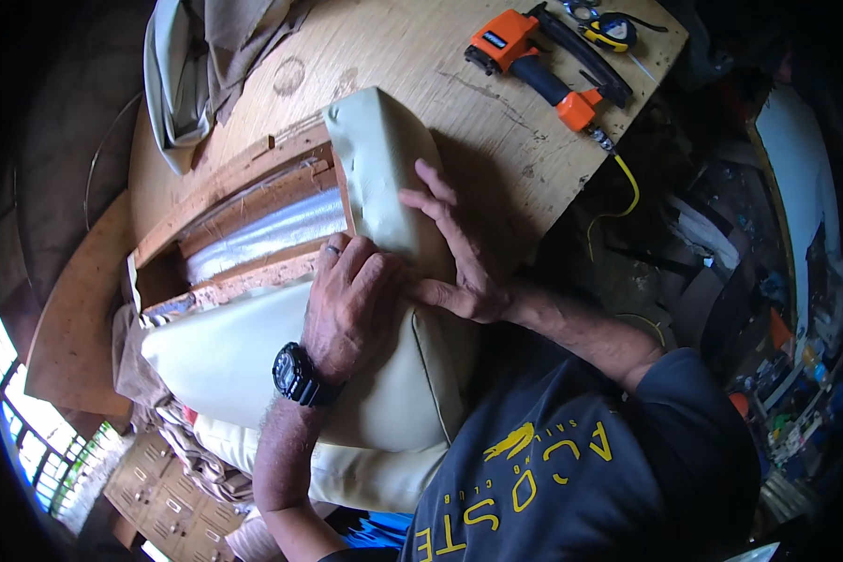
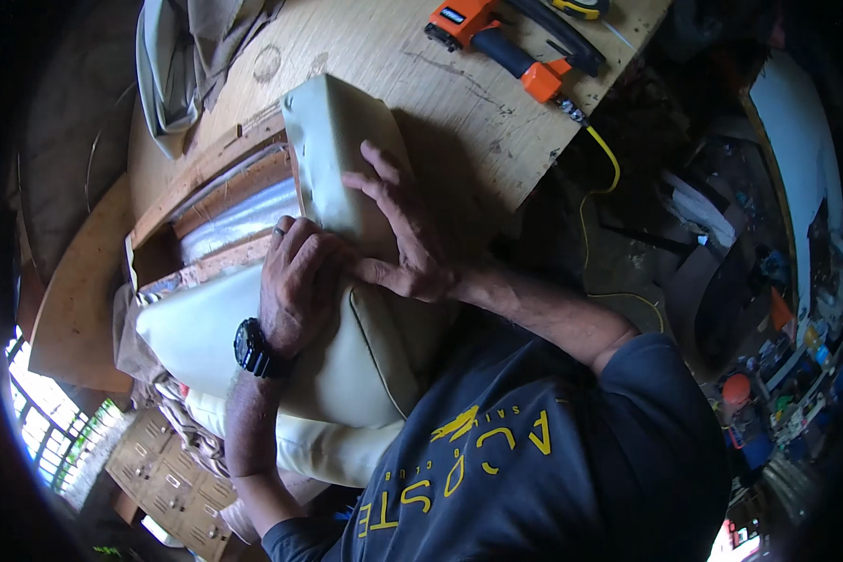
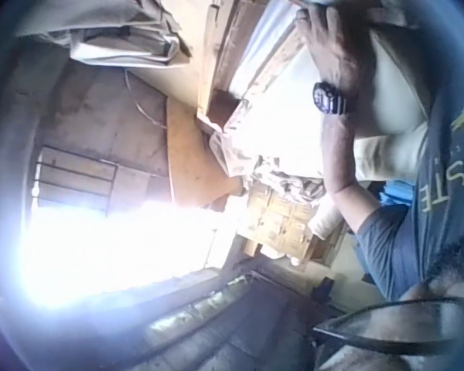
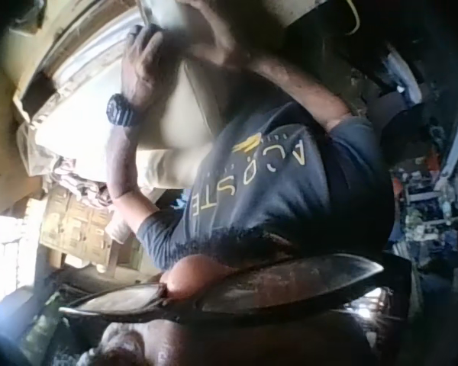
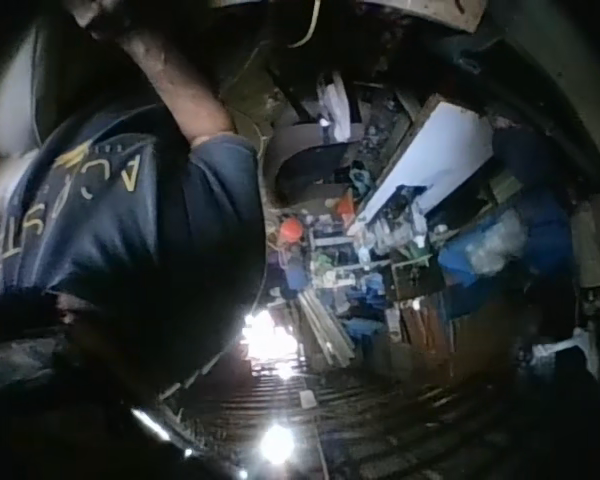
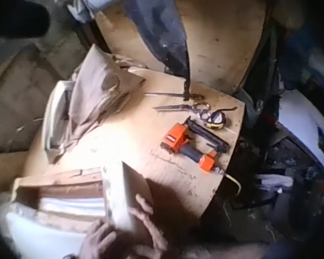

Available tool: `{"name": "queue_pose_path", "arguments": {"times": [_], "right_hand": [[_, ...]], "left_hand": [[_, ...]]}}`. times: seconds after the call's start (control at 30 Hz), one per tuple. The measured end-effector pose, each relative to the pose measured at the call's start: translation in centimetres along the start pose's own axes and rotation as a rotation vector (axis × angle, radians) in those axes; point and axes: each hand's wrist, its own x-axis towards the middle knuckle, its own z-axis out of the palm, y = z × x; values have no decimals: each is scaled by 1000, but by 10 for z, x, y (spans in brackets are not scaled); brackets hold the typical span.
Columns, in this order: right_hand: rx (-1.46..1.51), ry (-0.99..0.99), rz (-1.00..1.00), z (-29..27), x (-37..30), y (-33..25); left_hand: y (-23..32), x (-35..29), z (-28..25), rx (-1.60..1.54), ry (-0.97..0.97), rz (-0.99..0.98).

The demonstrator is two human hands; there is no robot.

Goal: The person is upholstering a chair by attaching a light-colored fabric cover to a wooden frame. They pull and smooth the fabric over the frame, then use an orange pneumatic staple gun to secure the material to the wood. The person repeatedly adjusts the fabric tension and staples different sections of the chair frame.

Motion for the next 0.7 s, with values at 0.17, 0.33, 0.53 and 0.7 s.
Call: {"name": "queue_pose_path", "arguments": {"times": [0.17, 0.33, 0.53, 0.7], "right_hand": [[-112, -131, -84, -9, 11, 9], [-124, -120, -140, -4, 15, 18], [-137, -56, -198, 6, 21, 23], [-114, -44, -153, 8, 21, 23]], "left_hand": [[-8, -2, 2, -119, 33, -48], [6, -1, 0, -555, 57, -525], [6, 4, -10, -224, -23, -291], [2, -7, -29, 17, -79, -179]]}}
